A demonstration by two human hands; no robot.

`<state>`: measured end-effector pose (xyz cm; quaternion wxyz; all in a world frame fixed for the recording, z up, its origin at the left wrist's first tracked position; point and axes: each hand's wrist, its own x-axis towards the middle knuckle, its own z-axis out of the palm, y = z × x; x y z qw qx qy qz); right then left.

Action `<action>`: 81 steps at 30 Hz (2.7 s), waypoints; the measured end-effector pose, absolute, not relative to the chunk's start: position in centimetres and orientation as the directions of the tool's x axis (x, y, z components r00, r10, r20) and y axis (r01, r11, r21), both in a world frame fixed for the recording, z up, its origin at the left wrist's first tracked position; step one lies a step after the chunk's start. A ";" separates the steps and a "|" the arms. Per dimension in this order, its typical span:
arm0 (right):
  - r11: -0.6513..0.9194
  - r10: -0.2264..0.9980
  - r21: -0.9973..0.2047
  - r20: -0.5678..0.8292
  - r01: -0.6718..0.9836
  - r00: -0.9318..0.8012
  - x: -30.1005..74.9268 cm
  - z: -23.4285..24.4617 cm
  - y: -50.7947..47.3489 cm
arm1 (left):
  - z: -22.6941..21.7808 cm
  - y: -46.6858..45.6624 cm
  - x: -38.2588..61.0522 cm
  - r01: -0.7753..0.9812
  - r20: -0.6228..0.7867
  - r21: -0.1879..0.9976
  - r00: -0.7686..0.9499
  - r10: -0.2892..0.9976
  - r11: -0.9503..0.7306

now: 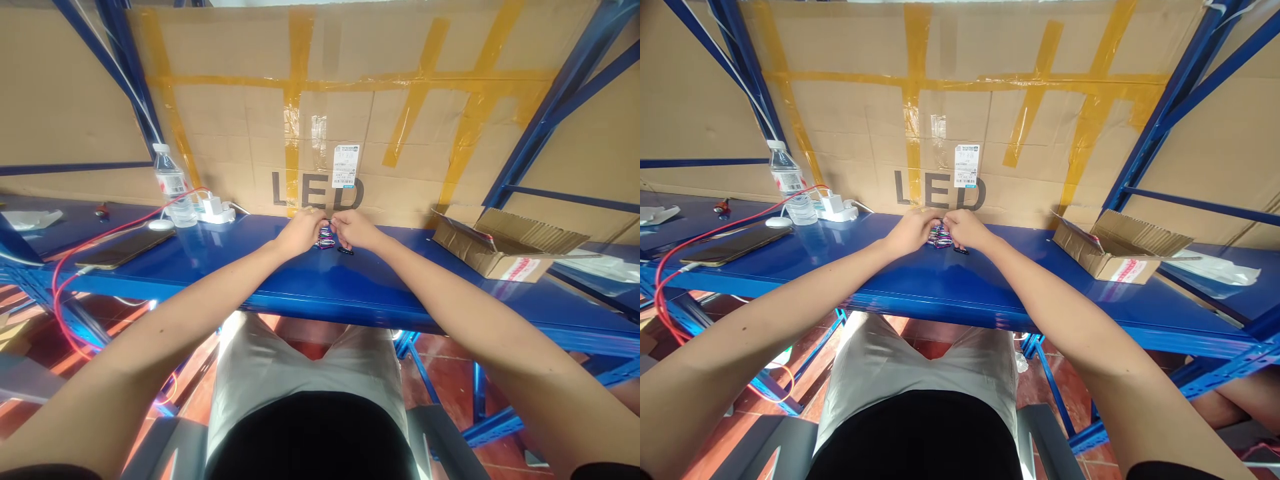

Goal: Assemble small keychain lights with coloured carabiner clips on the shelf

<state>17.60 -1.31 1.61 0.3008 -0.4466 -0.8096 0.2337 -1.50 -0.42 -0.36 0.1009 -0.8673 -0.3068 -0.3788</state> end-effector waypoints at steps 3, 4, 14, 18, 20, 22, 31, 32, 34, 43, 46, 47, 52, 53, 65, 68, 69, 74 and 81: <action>0.465 0.877 -0.690 0.275 0.554 -0.394 17.3 1.8 -1.6 | -0.5 -0.3 -1.5 0.618 0.734 0.024 0.523 0.433 -0.786; 0.460 0.879 -0.703 0.274 0.542 -0.390 17.3 1.9 -1.7 | -0.5 -0.3 -1.6 0.619 0.736 0.015 0.524 0.428 -0.785; 0.414 0.892 -0.763 0.231 0.497 -0.388 17.0 2.2 -1.9 | -0.3 -0.3 -1.6 0.615 0.716 -0.008 0.554 0.425 -0.789; 0.447 0.879 -0.682 0.215 0.579 -0.425 18.0 3.4 -1.4 | -0.5 0.0 -1.0 0.663 0.692 0.118 0.479 0.540 -0.739; 0.471 0.873 -0.623 0.228 0.624 -0.432 18.8 3.8 -0.9 | -0.5 0.0 -0.7 0.684 0.681 0.149 0.453 0.576 -0.714; 0.421 0.899 -0.573 0.160 0.703 -0.408 19.7 3.7 -0.3 | -0.6 0.1 -0.5 0.692 0.674 0.173 0.435 0.597 -0.701; 0.378 0.879 -0.453 -0.099 0.807 -0.467 20.6 1.4 1.8 | -1.3 1.6 -1.3 0.679 0.682 0.298 0.340 0.647 -0.671; 0.397 0.870 -0.455 -0.089 0.797 -0.484 20.5 1.3 1.7 | -1.3 1.7 -1.3 0.677 0.674 0.302 0.346 0.653 -0.671; 0.421 0.861 -0.448 -0.077 0.789 -0.504 20.2 1.3 1.5 | -1.3 1.6 -1.3 0.672 0.659 0.308 0.361 0.660 -0.674; 0.342 0.920 -0.662 0.092 0.667 -0.380 18.9 1.8 0.1 | -0.9 0.9 -1.2 0.656 0.604 0.350 0.387 0.697 -0.669; 0.370 0.923 -0.667 0.183 0.646 -0.339 18.9 2.1 0.0 | -0.9 0.9 -1.2 0.658 0.597 0.353 0.388 0.702 -0.665; 0.378 0.922 -0.678 0.215 0.631 -0.321 18.9 2.1 0.0 | -0.8 0.8 -1.2 0.660 0.591 0.357 0.389 0.707 -0.662; 0.436 0.900 -0.684 0.329 0.585 -0.286 19.1 2.3 0.0 | -0.7 0.6 -1.2 0.678 0.566 0.368 0.380 0.731 -0.637; 0.439 0.898 -0.671 0.337 0.597 -0.282 19.1 2.3 0.0 | -0.7 0.5 -1.2 0.680 0.567 0.366 0.379 0.732 -0.636; 0.457 0.886 -0.420 0.140 0.784 -0.442 18.7 1.6 -0.2 | -0.7 0.7 -1.3 0.689 0.557 0.392 0.350 0.753 -0.610; 0.509 0.857 -0.377 0.144 0.774 -0.494 18.8 1.5 -0.2 | -0.8 0.7 -1.3 0.686 0.568 0.385 0.352 0.744 -0.618; 0.533 0.843 -0.365 0.153 0.763 -0.516 18.9 1.4 -0.2 | -0.8 0.7 -1.3 0.685 0.570 0.382 0.353 0.742 -0.620; 0.628 0.778 -0.305 0.226 0.716 -0.586 19.2 1.1 0.2 | -0.8 0.5 -1.4 0.681 0.547 0.369 0.391 0.740 -0.633; 0.688 0.725 -0.266 0.295 0.675 -0.622 19.6 0.5 0.9 | -1.4 0.8 -1.2 0.635 0.448 0.375 0.514 0.731 -0.676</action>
